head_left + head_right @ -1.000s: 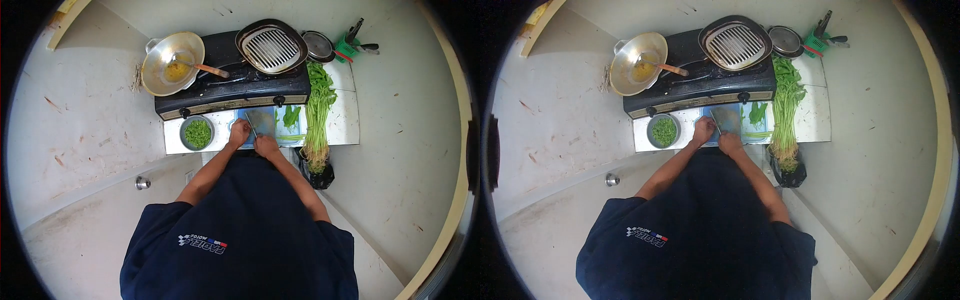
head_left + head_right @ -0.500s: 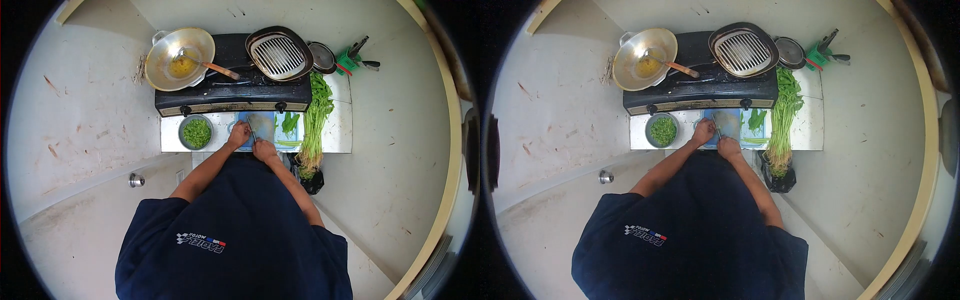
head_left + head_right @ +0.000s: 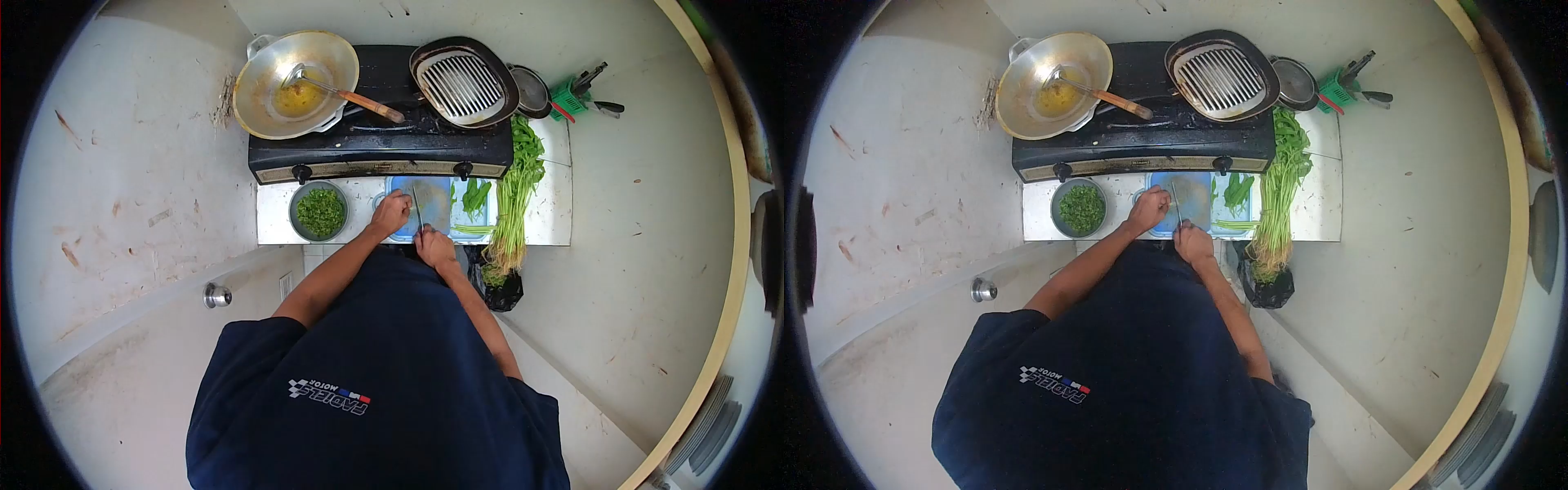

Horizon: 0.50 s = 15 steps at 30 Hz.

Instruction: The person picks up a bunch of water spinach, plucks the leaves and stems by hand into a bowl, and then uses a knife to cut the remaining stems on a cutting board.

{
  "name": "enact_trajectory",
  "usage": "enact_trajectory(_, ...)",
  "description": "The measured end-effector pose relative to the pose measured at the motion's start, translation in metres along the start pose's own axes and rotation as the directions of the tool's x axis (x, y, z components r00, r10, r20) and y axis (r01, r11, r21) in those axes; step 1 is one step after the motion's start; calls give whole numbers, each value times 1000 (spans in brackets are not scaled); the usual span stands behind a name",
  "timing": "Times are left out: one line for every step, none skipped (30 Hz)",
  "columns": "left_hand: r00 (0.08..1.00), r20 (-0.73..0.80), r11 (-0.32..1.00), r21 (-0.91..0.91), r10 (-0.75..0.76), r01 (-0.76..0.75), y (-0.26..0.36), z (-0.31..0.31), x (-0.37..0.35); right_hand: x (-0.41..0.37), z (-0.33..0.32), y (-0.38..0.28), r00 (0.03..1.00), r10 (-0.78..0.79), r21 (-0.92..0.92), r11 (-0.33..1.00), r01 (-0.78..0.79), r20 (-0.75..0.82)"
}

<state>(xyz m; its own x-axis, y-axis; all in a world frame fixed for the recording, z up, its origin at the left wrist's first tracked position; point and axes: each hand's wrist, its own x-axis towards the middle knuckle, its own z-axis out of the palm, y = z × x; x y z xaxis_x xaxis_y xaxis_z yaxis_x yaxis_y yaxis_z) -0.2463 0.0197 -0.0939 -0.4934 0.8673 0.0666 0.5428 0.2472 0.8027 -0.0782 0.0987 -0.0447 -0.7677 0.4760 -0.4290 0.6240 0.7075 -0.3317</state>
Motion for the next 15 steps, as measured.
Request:
enact_trajectory(1000,18,1000,-6,-24,24,3,-3,1,-2,-1,-3,1000,6,3,1000,-6,7)
enact_trajectory(998,37,999,-11,-49,50,7,-6,0,-4,2,-2,1000,-7,23,1000,7,-9)
enact_trajectory(998,42,999,-15,-43,43,6,-5,-2,-4,5,-1,999,-21,43,999,22,-26)
enact_trajectory(998,45,999,-18,-35,36,5,-5,-2,-3,6,0,998,-36,61,997,39,-45)
enact_trajectory(999,45,999,-20,-26,27,3,-5,0,-1,7,1,999,-25,52,998,26,-33)
enact_trajectory(999,39,1000,-21,-14,15,3,-6,0,-2,6,-1,1000,-12,44,999,13,-19)
enact_trajectory(999,33,1000,-23,-3,3,2,-6,0,-2,6,-4,1000,0,36,999,0,-4)
enact_trajectory(1000,27,1000,-24,7,-7,2,-5,0,-2,6,-6,1000,-5,36,999,6,-14)
enact_trajectory(1000,27,999,-36,-4,5,4,-6,0,-1,7,-6,1000,-11,37,999,12,-23)
enact_trajectory(999,28,999,-48,-16,18,6,-7,0,1,9,-7,999,-16,40,999,17,-32)
enact_trajectory(999,28,998,-59,-28,30,7,-8,0,3,11,-7,999,-20,33,999,21,-30)
enact_trajectory(1000,22,998,-60,-22,23,6,-7,0,7,12,-8,999,-24,27,999,25,-27)
enact_trajectory(1000,16,998,-60,-18,19,4,-5,-1,11,13,-8,999,-30,21,999,30,-22)
enact_trajectory(1000,10,998,-59,-14,15,1,-5,-1,14,13,-9,998,-49,33,998,50,-38)
enact_trajectory(1000,25,1000,-18,-18,19,1,-5,-1,17,13,-8,996,-67,45,997,69,-54)
